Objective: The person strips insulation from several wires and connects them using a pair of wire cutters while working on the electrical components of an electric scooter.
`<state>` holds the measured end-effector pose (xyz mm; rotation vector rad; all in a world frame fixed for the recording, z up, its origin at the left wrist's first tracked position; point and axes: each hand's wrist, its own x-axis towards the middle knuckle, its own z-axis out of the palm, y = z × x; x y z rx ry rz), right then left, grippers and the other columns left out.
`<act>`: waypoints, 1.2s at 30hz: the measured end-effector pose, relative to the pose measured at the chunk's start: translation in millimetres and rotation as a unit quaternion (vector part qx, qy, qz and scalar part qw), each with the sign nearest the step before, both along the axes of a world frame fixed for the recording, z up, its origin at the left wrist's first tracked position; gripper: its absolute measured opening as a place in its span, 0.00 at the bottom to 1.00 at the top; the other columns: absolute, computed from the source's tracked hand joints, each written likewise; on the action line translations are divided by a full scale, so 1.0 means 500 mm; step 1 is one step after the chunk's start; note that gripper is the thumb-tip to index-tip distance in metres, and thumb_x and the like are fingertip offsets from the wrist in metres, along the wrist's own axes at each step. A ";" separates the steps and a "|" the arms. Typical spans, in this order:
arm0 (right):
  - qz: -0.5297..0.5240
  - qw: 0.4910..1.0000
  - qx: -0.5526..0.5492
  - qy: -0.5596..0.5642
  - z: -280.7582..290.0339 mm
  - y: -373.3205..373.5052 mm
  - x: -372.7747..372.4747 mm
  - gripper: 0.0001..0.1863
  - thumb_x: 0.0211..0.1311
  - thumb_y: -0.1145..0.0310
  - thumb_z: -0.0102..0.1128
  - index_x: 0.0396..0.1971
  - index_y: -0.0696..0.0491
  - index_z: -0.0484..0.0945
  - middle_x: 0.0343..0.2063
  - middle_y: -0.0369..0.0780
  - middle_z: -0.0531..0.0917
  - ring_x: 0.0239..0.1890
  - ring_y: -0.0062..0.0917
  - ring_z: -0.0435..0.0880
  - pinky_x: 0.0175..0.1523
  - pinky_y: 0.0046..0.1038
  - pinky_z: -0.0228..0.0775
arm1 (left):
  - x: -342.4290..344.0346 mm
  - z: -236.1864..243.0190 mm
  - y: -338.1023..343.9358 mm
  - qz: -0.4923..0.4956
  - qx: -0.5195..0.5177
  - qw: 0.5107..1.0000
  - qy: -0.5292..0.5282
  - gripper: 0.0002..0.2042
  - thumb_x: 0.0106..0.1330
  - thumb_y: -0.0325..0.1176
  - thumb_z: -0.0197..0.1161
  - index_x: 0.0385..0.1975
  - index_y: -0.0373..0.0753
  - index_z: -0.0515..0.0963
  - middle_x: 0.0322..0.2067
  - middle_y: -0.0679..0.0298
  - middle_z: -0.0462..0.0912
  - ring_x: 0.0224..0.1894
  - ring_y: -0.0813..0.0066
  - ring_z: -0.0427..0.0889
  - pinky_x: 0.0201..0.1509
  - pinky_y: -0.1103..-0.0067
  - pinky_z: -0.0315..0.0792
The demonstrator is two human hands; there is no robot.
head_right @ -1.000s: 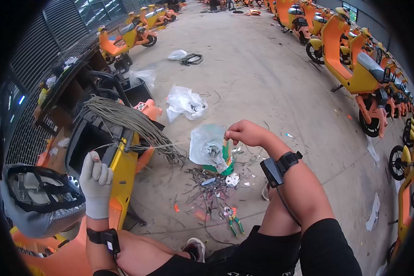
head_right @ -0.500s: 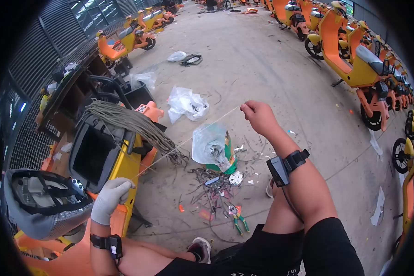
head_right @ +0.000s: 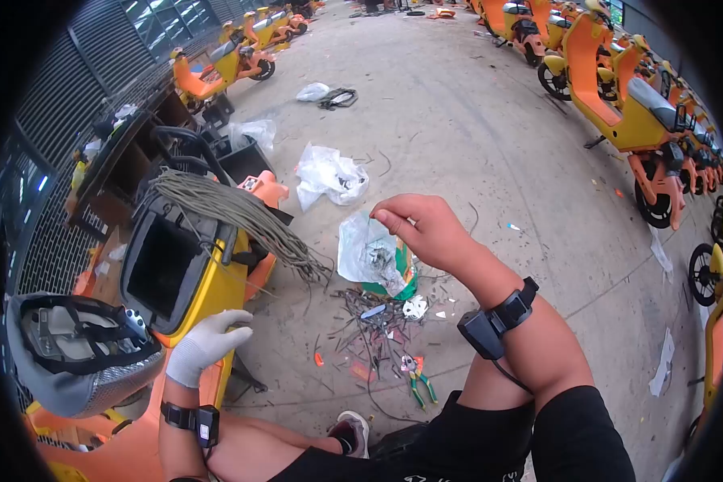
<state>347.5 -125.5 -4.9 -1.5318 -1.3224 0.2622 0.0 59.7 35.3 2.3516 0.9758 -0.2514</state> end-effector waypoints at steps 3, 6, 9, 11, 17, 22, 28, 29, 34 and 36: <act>0.068 0.983 0.036 -0.168 -0.006 0.006 -0.036 0.08 0.66 0.66 0.59 0.37 0.54 0.83 0.27 0.40 0.82 0.30 0.32 0.81 0.38 0.31 0.73 | 0.045 0.007 -0.021 0.016 -0.074 0.988 -0.137 0.23 0.64 0.38 0.58 0.56 0.30 0.72 0.53 0.51 0.78 0.57 0.63 0.77 0.62 0.74 0.67; 0.135 0.974 0.030 -0.178 0.008 0.011 -0.073 0.06 0.64 0.66 0.60 0.34 0.52 0.82 0.25 0.40 0.80 0.30 0.36 0.79 0.37 0.35 0.72 | 0.099 0.018 -0.061 -0.049 -0.126 0.961 -0.240 0.27 0.65 0.39 0.59 0.61 0.30 0.66 0.58 0.50 0.74 0.62 0.62 0.72 0.66 0.74 0.64; 0.165 0.969 0.040 -0.178 0.006 0.020 -0.103 0.05 0.63 0.67 0.60 0.35 0.52 0.82 0.24 0.39 0.80 0.29 0.35 0.79 0.36 0.35 0.71 | 0.150 -0.021 -0.093 -0.100 -0.214 0.922 -0.307 0.35 0.64 0.44 0.62 0.66 0.31 0.58 0.61 0.46 0.70 0.65 0.59 0.70 0.68 0.73 0.62; 0.172 0.969 0.043 -0.171 0.015 0.016 -0.113 0.05 0.63 0.68 0.61 0.35 0.52 0.82 0.24 0.39 0.79 0.29 0.35 0.79 0.35 0.34 0.71 | 0.191 -0.047 -0.123 -0.123 -0.216 0.912 -0.326 0.37 0.64 0.43 0.62 0.67 0.31 0.56 0.60 0.47 0.71 0.64 0.60 0.71 0.67 0.72 0.63; 0.128 0.980 0.021 -0.148 0.016 0.015 -0.108 0.06 0.63 0.69 0.61 0.36 0.54 0.82 0.25 0.40 0.81 0.29 0.34 0.79 0.36 0.32 0.71 | 0.234 -0.034 -0.148 -0.043 -0.345 0.898 -0.269 0.28 0.68 0.40 0.57 0.63 0.32 0.62 0.41 0.58 0.82 0.42 0.78 0.80 0.48 0.79 0.73; 0.114 0.982 0.012 -0.152 0.014 0.008 -0.083 0.06 0.64 0.69 0.60 0.36 0.54 0.83 0.26 0.40 0.81 0.30 0.33 0.80 0.36 0.32 0.72 | 0.232 -0.045 -0.130 -0.024 -0.400 0.875 -0.271 0.17 0.72 0.38 0.52 0.52 0.31 0.71 0.26 0.68 0.76 0.30 0.82 0.74 0.36 0.82 0.70; 0.110 0.985 -0.005 -0.136 0.011 0.003 -0.063 0.08 0.65 0.67 0.59 0.38 0.53 0.83 0.29 0.40 0.83 0.32 0.34 0.81 0.38 0.31 0.73 | 0.223 -0.031 -0.119 -0.003 -0.493 0.827 -0.272 0.14 0.73 0.37 0.50 0.46 0.31 0.73 0.20 0.75 0.62 0.21 0.86 0.60 0.25 0.83 0.57; 0.120 0.985 -0.016 -0.126 0.009 0.002 -0.061 0.08 0.65 0.66 0.59 0.39 0.53 0.83 0.30 0.41 0.83 0.32 0.34 0.82 0.38 0.31 0.74 | 0.221 -0.025 -0.121 -0.002 -0.471 0.837 -0.277 0.14 0.73 0.37 0.50 0.45 0.31 0.73 0.20 0.75 0.61 0.20 0.86 0.58 0.24 0.84 0.56; 0.187 0.978 -0.055 -0.078 0.000 0.000 -0.063 0.12 0.65 0.64 0.60 0.43 0.53 0.82 0.32 0.41 0.85 0.34 0.32 0.84 0.40 0.30 0.75 | 0.207 -0.012 -0.117 0.004 -0.440 0.868 -0.230 0.14 0.73 0.39 0.51 0.41 0.33 0.76 0.22 0.74 0.66 0.22 0.88 0.60 0.26 0.87 0.56; 0.217 0.971 -0.088 -0.049 0.015 -0.001 -0.076 0.12 0.65 0.64 0.61 0.44 0.53 0.81 0.32 0.41 0.84 0.33 0.31 0.84 0.40 0.29 0.74 | 0.202 -0.015 -0.120 0.013 -0.387 0.897 -0.211 0.14 0.72 0.40 0.52 0.41 0.34 0.77 0.24 0.72 0.70 0.24 0.88 0.64 0.28 0.87 0.60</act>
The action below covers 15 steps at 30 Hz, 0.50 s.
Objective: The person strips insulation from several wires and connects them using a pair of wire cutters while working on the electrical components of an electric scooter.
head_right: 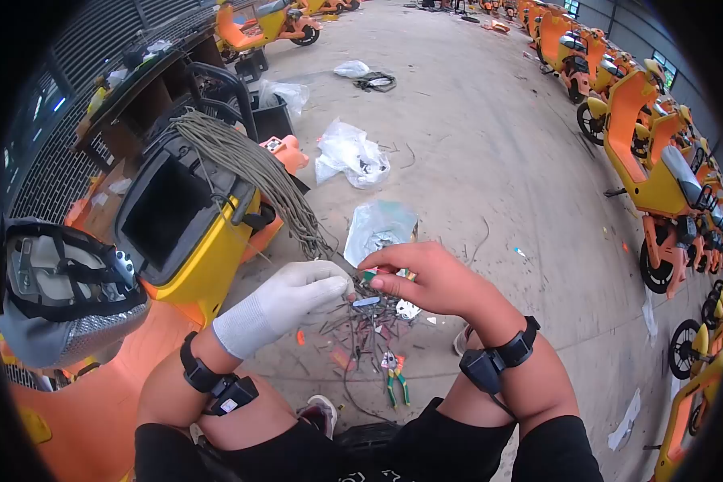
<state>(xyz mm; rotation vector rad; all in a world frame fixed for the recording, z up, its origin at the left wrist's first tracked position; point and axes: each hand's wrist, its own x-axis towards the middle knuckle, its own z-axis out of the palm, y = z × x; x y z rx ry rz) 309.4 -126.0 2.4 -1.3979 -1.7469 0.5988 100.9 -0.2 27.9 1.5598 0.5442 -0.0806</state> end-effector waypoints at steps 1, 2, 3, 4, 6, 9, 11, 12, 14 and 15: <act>0.011 1.000 -0.020 0.011 0.006 -0.002 -0.005 0.13 0.64 0.63 0.62 0.45 0.53 0.81 0.32 0.41 0.84 0.33 0.30 0.84 0.40 0.29 0.74 | -0.002 -0.003 0.000 -0.008 0.034 0.999 -0.002 0.14 0.71 0.40 0.53 0.40 0.34 0.77 0.25 0.72 0.72 0.25 0.87 0.66 0.30 0.87 0.62; 0.016 0.999 -0.027 0.019 -0.001 -0.003 -0.007 0.13 0.64 0.64 0.63 0.45 0.53 0.81 0.31 0.41 0.84 0.33 0.29 0.83 0.40 0.29 0.74 | -0.004 -0.007 0.000 -0.017 0.067 0.998 -0.003 0.14 0.71 0.41 0.53 0.40 0.35 0.78 0.26 0.71 0.73 0.27 0.87 0.68 0.31 0.86 0.64; 0.016 0.999 -0.029 0.017 0.000 -0.003 -0.014 0.12 0.64 0.64 0.62 0.44 0.53 0.81 0.31 0.41 0.84 0.33 0.30 0.83 0.40 0.29 0.74 | -0.006 -0.011 0.002 -0.026 0.101 0.995 -0.005 0.14 0.71 0.41 0.53 0.39 0.35 0.78 0.27 0.71 0.75 0.29 0.86 0.70 0.33 0.86 0.66; 0.015 0.999 -0.030 0.016 0.002 -0.003 -0.022 0.12 0.64 0.64 0.62 0.44 0.53 0.81 0.31 0.41 0.84 0.33 0.30 0.83 0.40 0.29 0.74 | -0.011 -0.016 0.003 -0.031 0.108 0.994 -0.002 0.14 0.71 0.41 0.53 0.39 0.35 0.78 0.28 0.71 0.75 0.29 0.86 0.71 0.34 0.85 0.67; 0.020 1.000 -0.009 0.004 -0.001 -0.001 -0.032 0.11 0.64 0.65 0.62 0.43 0.53 0.81 0.31 0.41 0.84 0.33 0.32 0.83 0.40 0.30 0.75 | -0.021 -0.022 0.005 -0.043 0.122 0.992 0.005 0.14 0.71 0.41 0.53 0.38 0.36 0.79 0.29 0.71 0.76 0.31 0.85 0.72 0.36 0.83 0.69; 0.028 0.999 0.033 -0.030 -0.015 0.003 -0.041 0.09 0.63 0.66 0.62 0.40 0.53 0.81 0.30 0.42 0.83 0.33 0.36 0.83 0.39 0.33 0.75 | -0.030 -0.014 0.002 -0.064 0.161 0.985 0.015 0.15 0.71 0.42 0.52 0.38 0.36 0.79 0.27 0.72 0.74 0.30 0.85 0.71 0.36 0.83 0.68; 0.037 0.997 0.038 -0.058 -0.011 0.002 -0.048 0.07 0.61 0.68 0.62 0.38 0.53 0.81 0.29 0.42 0.83 0.32 0.38 0.82 0.38 0.34 0.75 | -0.038 -0.009 -0.007 -0.078 0.125 0.989 0.015 0.15 0.72 0.42 0.52 0.39 0.36 0.79 0.24 0.73 0.72 0.28 0.85 0.68 0.33 0.84 0.66; 0.039 0.995 0.056 -0.069 -0.013 0.003 -0.050 0.07 0.60 0.69 0.62 0.36 0.53 0.81 0.28 0.41 0.82 0.32 0.38 0.82 0.37 0.35 0.74 | -0.042 -0.005 -0.011 -0.085 0.107 0.991 0.014 0.16 0.72 0.43 0.51 0.39 0.36 0.79 0.23 0.73 0.70 0.26 0.86 0.67 0.32 0.84 0.65; 0.043 0.991 0.088 -0.094 -0.021 0.002 -0.052 0.06 0.56 0.71 0.63 0.34 0.53 0.82 0.25 0.41 0.81 0.30 0.37 0.82 0.35 0.35 0.74 | -0.048 0.011 -0.017 -0.107 0.017 0.991 0.072 0.17 0.72 0.43 0.50 0.39 0.36 0.79 0.20 0.74 0.66 0.24 0.86 0.63 0.29 0.85 0.61; 0.045 0.989 0.104 -0.100 -0.023 0.001 -0.052 0.06 0.54 0.71 0.63 0.33 0.53 0.82 0.24 0.40 0.81 0.30 0.36 0.81 0.35 0.35 0.74 | -0.049 0.014 -0.018 -0.119 -0.029 0.987 0.101 0.17 0.73 0.44 0.50 0.39 0.36 0.79 0.19 0.75 0.65 0.22 0.86 0.61 0.28 0.85 0.59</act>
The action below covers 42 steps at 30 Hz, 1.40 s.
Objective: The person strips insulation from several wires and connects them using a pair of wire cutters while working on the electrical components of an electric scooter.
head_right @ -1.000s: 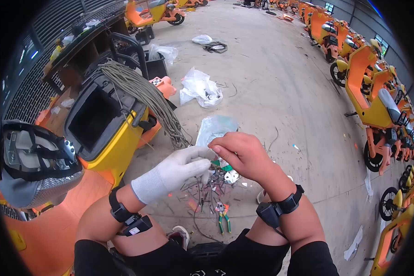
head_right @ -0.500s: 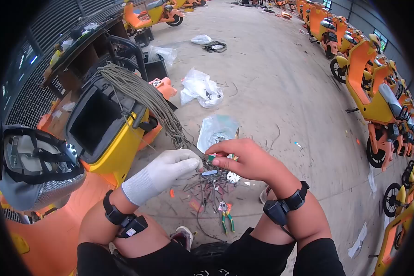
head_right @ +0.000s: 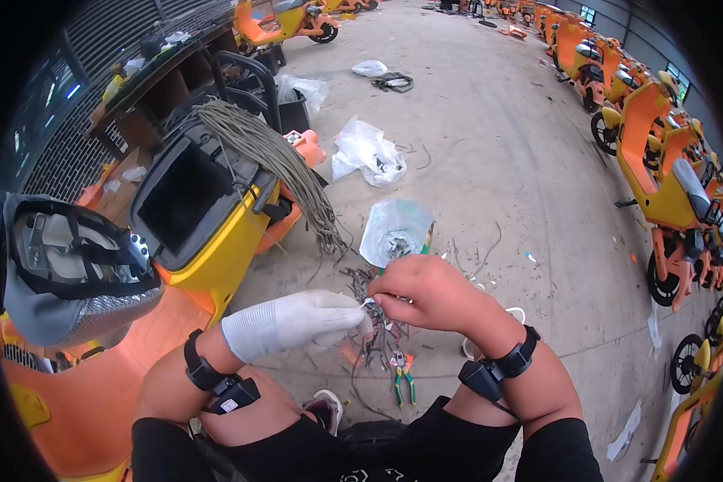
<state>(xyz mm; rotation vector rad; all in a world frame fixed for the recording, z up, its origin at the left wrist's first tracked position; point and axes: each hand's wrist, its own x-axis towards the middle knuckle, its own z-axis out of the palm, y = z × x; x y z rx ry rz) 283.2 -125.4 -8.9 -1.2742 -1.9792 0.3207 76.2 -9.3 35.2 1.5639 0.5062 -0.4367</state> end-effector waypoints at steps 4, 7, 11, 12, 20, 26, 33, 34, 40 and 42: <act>0.018 0.997 0.078 -0.011 -0.006 -0.001 -0.005 0.04 0.48 0.74 0.63 0.27 0.52 0.82 0.20 0.38 0.79 0.26 0.34 0.80 0.32 0.34 0.73 | -0.030 -0.006 -0.017 -0.089 -0.094 0.989 -0.076 0.18 0.73 0.44 0.50 0.45 0.36 0.80 0.18 0.76 0.62 0.21 0.87 0.58 0.26 0.85 0.55; 0.030 0.996 0.089 -0.008 -0.003 0.001 -0.009 0.03 0.46 0.75 0.63 0.24 0.52 0.81 0.19 0.37 0.78 0.24 0.32 0.79 0.30 0.33 0.72 | -0.042 0.015 -0.027 -0.083 -0.095 0.985 -0.115 0.19 0.75 0.44 0.48 0.52 0.38 0.79 0.28 0.72 0.72 0.26 0.87 0.65 0.33 0.85 0.64; 0.039 0.996 0.086 0.003 0.003 0.001 -0.022 0.04 0.43 0.75 0.63 0.22 0.53 0.79 0.18 0.37 0.77 0.23 0.32 0.77 0.29 0.32 0.70 | -0.049 0.029 -0.050 0.101 -0.033 0.979 -0.171 0.21 0.75 0.42 0.47 0.58 0.35 0.75 0.25 0.74 0.70 0.25 0.88 0.64 0.32 0.85 0.65; 0.023 0.995 0.094 0.017 0.000 0.000 -0.028 0.04 0.42 0.75 0.63 0.22 0.53 0.79 0.17 0.36 0.76 0.23 0.32 0.77 0.29 0.32 0.69 | -0.045 0.031 -0.053 0.169 -0.024 0.967 -0.188 0.21 0.75 0.42 0.48 0.57 0.32 0.74 0.21 0.75 0.67 0.24 0.88 0.63 0.30 0.85 0.63; -0.017 0.986 0.162 -0.040 -0.014 0.010 -0.054 0.05 0.38 0.73 0.65 0.19 0.51 0.77 0.16 0.34 0.73 0.22 0.30 0.74 0.30 0.30 0.66 | -0.041 0.014 -0.022 -0.024 0.343 0.933 -0.105 0.14 0.70 0.40 0.53 0.40 0.36 0.78 0.30 0.48 0.80 0.37 0.46 0.80 0.40 0.64 0.73; 0.007 0.988 0.131 -0.084 -0.010 0.001 -0.057 0.05 0.37 0.75 0.63 0.20 0.51 0.79 0.17 0.33 0.73 0.22 0.29 0.74 0.30 0.30 0.65 | -0.043 0.004 -0.020 -0.064 0.340 0.933 -0.105 0.14 0.69 0.40 0.54 0.33 0.34 0.77 0.28 0.48 0.79 0.34 0.47 0.78 0.39 0.65 0.72; -0.043 0.989 0.135 -0.043 -0.005 0.002 -0.028 0.05 0.37 0.73 0.63 0.19 0.50 0.77 0.17 0.33 0.74 0.24 0.29 0.75 0.31 0.30 0.66 | -0.050 0.013 0.003 0.029 0.302 0.950 -0.070 0.16 0.68 0.39 0.54 0.30 0.30 0.77 0.22 0.56 0.76 0.29 0.68 0.76 0.37 0.72 0.70; -0.042 0.990 0.132 -0.039 -0.007 0.003 -0.026 0.04 0.38 0.73 0.63 0.19 0.50 0.78 0.17 0.34 0.74 0.24 0.29 0.75 0.32 0.30 0.66 | -0.052 0.016 0.004 0.035 0.296 0.952 -0.064 0.16 0.68 0.39 0.54 0.29 0.30 0.77 0.22 0.57 0.76 0.28 0.71 0.75 0.37 0.73 0.69; -0.062 0.992 0.111 -0.014 -0.016 0.000 -0.010 0.05 0.38 0.73 0.64 0.20 0.50 0.79 0.16 0.34 0.75 0.23 0.30 0.75 0.31 0.30 0.67 | -0.060 0.017 0.017 0.092 0.270 0.949 -0.133 0.15 0.68 0.37 0.54 0.26 0.29 0.73 0.20 0.63 0.72 0.25 0.77 0.69 0.32 0.77 0.66; -0.065 0.993 0.100 0.004 -0.017 -0.003 -0.006 0.05 0.37 0.73 0.64 0.20 0.51 0.80 0.16 0.35 0.74 0.23 0.31 0.75 0.31 0.31 0.67 | -0.061 0.025 0.012 0.133 0.232 0.954 -0.132 0.15 0.68 0.35 0.54 0.23 0.30 0.72 0.18 0.64 0.70 0.23 0.78 0.68 0.30 0.78 0.65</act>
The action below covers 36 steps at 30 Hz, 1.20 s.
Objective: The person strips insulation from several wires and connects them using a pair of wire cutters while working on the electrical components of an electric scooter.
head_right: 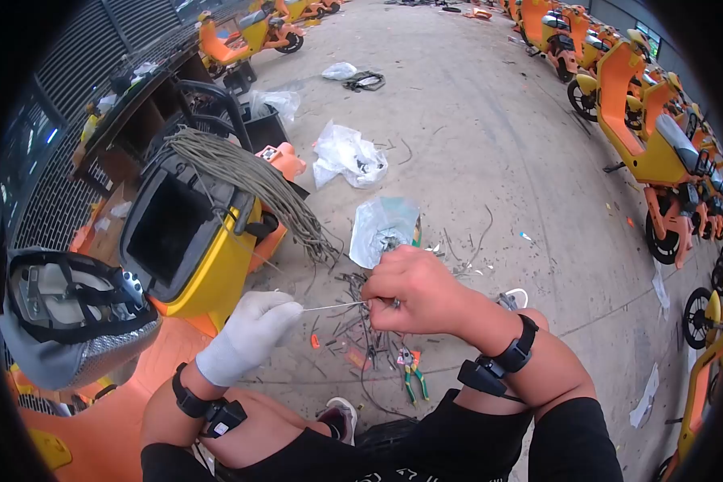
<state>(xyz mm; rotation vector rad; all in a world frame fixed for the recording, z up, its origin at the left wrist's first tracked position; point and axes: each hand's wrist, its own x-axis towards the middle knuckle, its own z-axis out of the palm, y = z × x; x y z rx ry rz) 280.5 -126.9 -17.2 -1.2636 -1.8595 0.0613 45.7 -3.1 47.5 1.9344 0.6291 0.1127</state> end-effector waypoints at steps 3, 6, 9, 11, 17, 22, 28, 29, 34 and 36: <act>0.003 1.000 -0.012 0.027 0.003 -0.005 0.008 0.05 0.37 0.74 0.64 0.20 0.51 0.80 0.15 0.36 0.74 0.22 0.32 0.75 0.30 0.31 0.67 | -0.019 -0.016 0.006 0.044 -0.094 0.994 -0.037 0.15 0.68 0.35 0.52 0.20 0.33 0.71 0.16 0.67 0.69 0.22 0.80 0.67 0.28 0.79 0.65; 0.000 0.999 -0.020 0.036 0.002 -0.011 0.021 0.05 0.38 0.74 0.63 0.21 0.52 0.80 0.16 0.36 0.75 0.23 0.32 0.75 0.31 0.32 0.67 | -0.029 -0.026 0.008 0.078 -0.204 0.971 -0.098 0.15 0.68 0.34 0.51 0.17 0.35 0.69 0.14 0.67 0.67 0.19 0.81 0.65 0.26 0.79 0.62; 0.003 0.998 -0.031 0.050 0.003 -0.015 0.026 0.06 0.39 0.75 0.62 0.22 0.52 0.81 0.17 0.37 0.76 0.23 0.32 0.76 0.32 0.32 0.69 | -0.035 -0.023 0.007 0.089 -0.275 0.944 -0.157 0.16 0.67 0.31 0.51 0.15 0.37 0.65 0.13 0.67 0.63 0.17 0.80 0.61 0.23 0.79 0.59; -0.002 0.998 -0.034 0.057 0.003 -0.019 0.032 0.06 0.39 0.75 0.61 0.22 0.52 0.82 0.18 0.37 0.78 0.23 0.32 0.77 0.33 0.32 0.70 | -0.039 -0.020 0.010 0.087 -0.307 0.928 -0.192 0.16 0.67 0.30 0.51 0.15 0.38 0.63 0.13 0.68 0.61 0.16 0.79 0.59 0.23 0.79 0.57; 0.001 0.997 -0.044 0.069 -0.004 -0.029 0.054 0.06 0.43 0.77 0.59 0.24 0.52 0.81 0.19 0.35 0.79 0.24 0.29 0.77 0.36 0.30 0.69 | -0.036 -0.007 0.011 0.101 -0.273 0.935 -0.202 0.16 0.66 0.31 0.50 0.15 0.42 0.57 0.13 0.70 0.56 0.14 0.79 0.54 0.20 0.79 0.52; 0.016 0.987 -0.129 0.090 -0.006 -0.038 0.053 0.09 0.53 0.76 0.58 0.34 0.53 0.82 0.25 0.37 0.82 0.30 0.32 0.80 0.42 0.33 0.71 | -0.029 -0.015 0.033 0.116 -0.226 0.955 -0.154 0.15 0.68 0.31 0.51 0.17 0.40 0.62 0.14 0.70 0.59 0.16 0.81 0.57 0.21 0.80 0.53; 0.098 0.947 -0.277 0.133 -0.005 -0.039 0.031 0.20 0.64 0.63 0.58 0.52 0.56 0.75 0.42 0.43 0.82 0.47 0.34 0.81 0.54 0.33 0.72 | -0.010 -0.021 0.027 0.101 -0.288 0.943 -0.134 0.13 0.69 0.32 0.52 0.20 0.41 0.64 0.15 0.72 0.59 0.16 0.84 0.55 0.20 0.82 0.51; 0.101 0.948 -0.272 0.132 -0.008 -0.037 0.020 0.22 0.64 0.61 0.58 0.55 0.57 0.73 0.45 0.44 0.81 0.50 0.34 0.80 0.56 0.33 0.71 | -0.005 -0.025 0.027 0.098 -0.295 0.942 -0.128 0.13 0.69 0.32 0.52 0.20 0.41 0.64 0.16 0.73 0.59 0.16 0.84 0.55 0.20 0.82 0.51; 0.104 0.951 -0.225 0.187 -0.013 -0.026 -0.029 0.28 0.65 0.55 0.59 0.59 0.57 0.69 0.54 0.49 0.75 0.59 0.38 0.72 0.62 0.35 0.65 | 0.023 -0.024 0.006 0.083 -0.269 0.957 -0.071 0.13 0.70 0.35 0.53 0.22 0.40 0.68 0.16 0.74 0.60 0.18 0.86 0.57 0.22 0.83 0.53; 0.098 0.952 -0.187 0.224 -0.017 -0.020 -0.048 0.24 0.66 0.56 0.58 0.55 0.57 0.72 0.49 0.47 0.79 0.56 0.36 0.75 0.60 0.35 0.67 | 0.036 -0.018 -0.008 0.067 -0.245 0.966 -0.042 0.13 0.70 0.37 0.54 0.24 0.40 0.70 0.17 0.74 0.62 0.19 0.86 0.59 0.22 0.83 0.54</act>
